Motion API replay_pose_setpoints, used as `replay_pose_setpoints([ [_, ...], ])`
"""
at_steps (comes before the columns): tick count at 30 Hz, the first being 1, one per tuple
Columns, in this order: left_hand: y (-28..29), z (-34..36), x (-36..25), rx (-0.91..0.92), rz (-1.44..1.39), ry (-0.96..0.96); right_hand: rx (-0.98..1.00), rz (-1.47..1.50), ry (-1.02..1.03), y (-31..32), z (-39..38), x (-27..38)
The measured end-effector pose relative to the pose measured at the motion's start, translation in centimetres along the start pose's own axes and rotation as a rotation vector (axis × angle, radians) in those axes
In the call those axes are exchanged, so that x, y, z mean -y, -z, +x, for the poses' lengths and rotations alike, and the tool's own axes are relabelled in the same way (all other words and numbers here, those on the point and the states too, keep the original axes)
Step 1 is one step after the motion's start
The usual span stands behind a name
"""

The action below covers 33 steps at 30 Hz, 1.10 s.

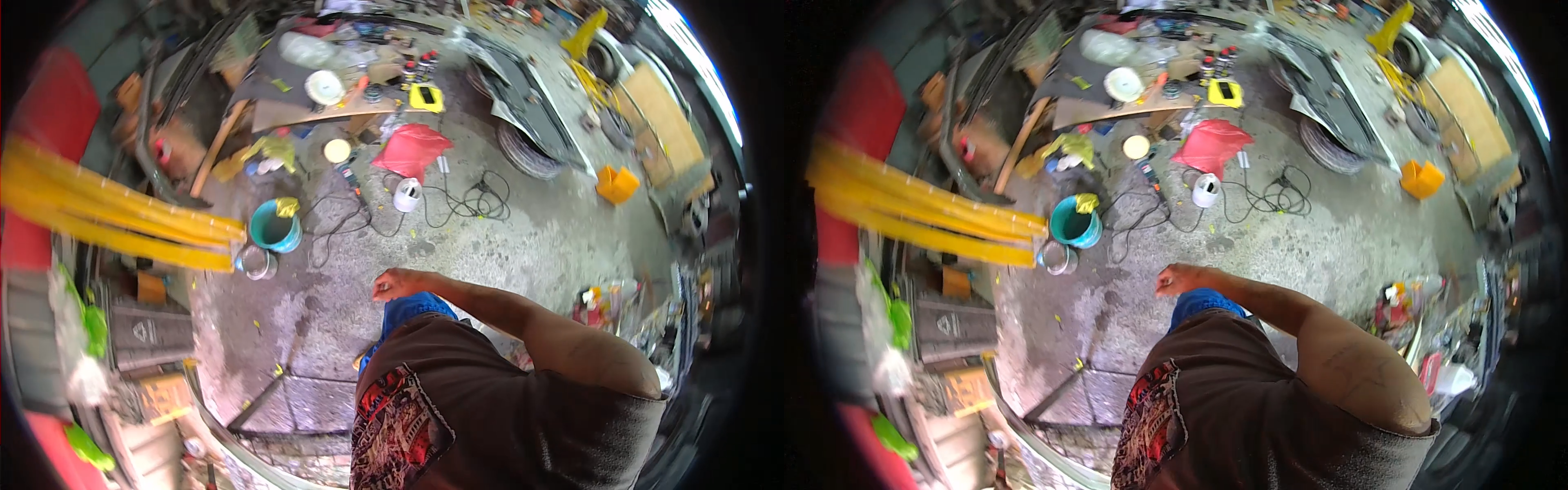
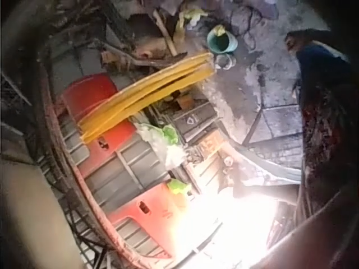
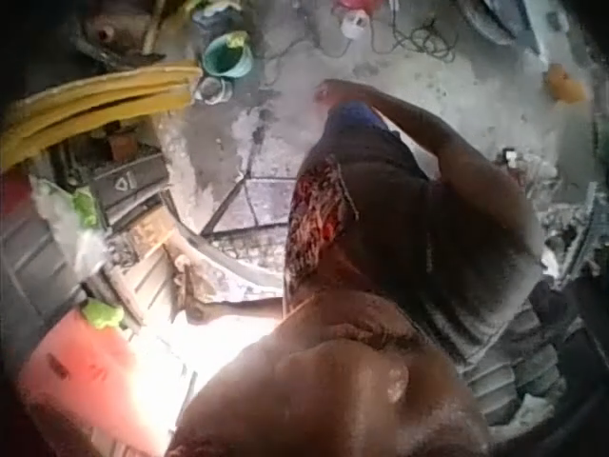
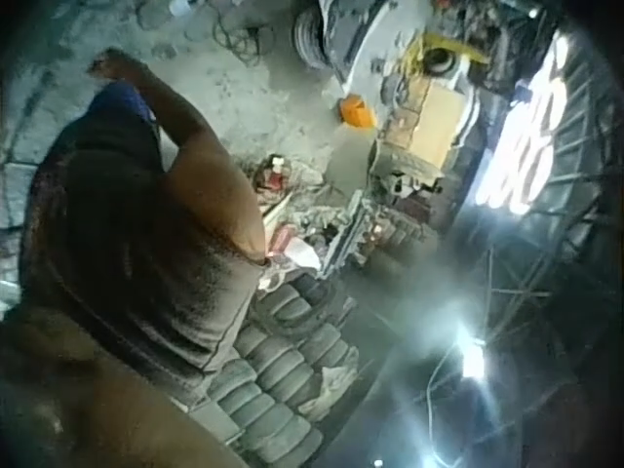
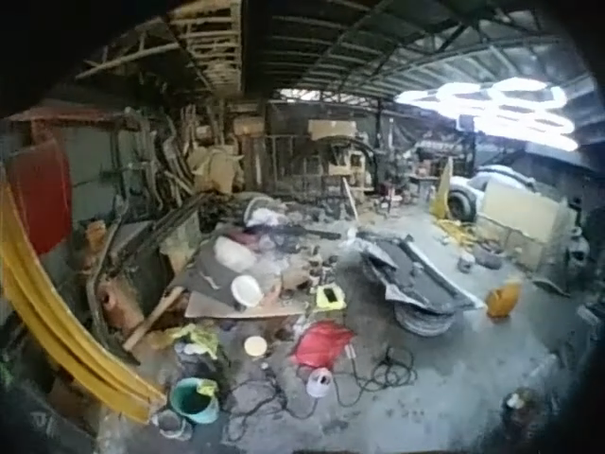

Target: Applying mesh and filler to repair a car body part using a utility knife.

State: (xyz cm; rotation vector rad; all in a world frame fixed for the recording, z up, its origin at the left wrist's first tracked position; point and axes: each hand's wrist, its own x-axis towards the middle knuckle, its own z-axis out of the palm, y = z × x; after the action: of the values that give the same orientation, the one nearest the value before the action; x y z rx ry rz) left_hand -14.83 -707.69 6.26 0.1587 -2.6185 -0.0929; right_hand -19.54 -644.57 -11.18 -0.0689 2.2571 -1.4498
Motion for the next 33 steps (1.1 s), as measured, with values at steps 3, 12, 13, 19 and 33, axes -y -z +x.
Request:
replay_pose_setpoints([
  [3, -5.2, 6.1, -4.3, -0.131, -0.77, 0.273, -0.023, 0.277, -0.042, 2.5, -4.0, 3.0],
  [12, -7.6, -3.2, -67.0, 0.711, -1.624, -0.78, -0.451, 1.411, 0.132, 15.7, -24.6, 0.3],
  [13, -5.5, -5.7, -70.7, 0.881, -1.598, -0.742, -0.552, 1.533, 0.19, 16.4, -26.7, -1.5],
  [19, -4.8, -15.6, -85.9, 1.46, -1.632, -1.048, -1.234, 1.691, 0.259, 18.3, -37.2, -10.4],
  [33, -3.8, -30.2, -120.3, 2.272, -0.924, -1.499, -1.82, 1.31, -0.095, 35.4, -54.3, -22.3],
])
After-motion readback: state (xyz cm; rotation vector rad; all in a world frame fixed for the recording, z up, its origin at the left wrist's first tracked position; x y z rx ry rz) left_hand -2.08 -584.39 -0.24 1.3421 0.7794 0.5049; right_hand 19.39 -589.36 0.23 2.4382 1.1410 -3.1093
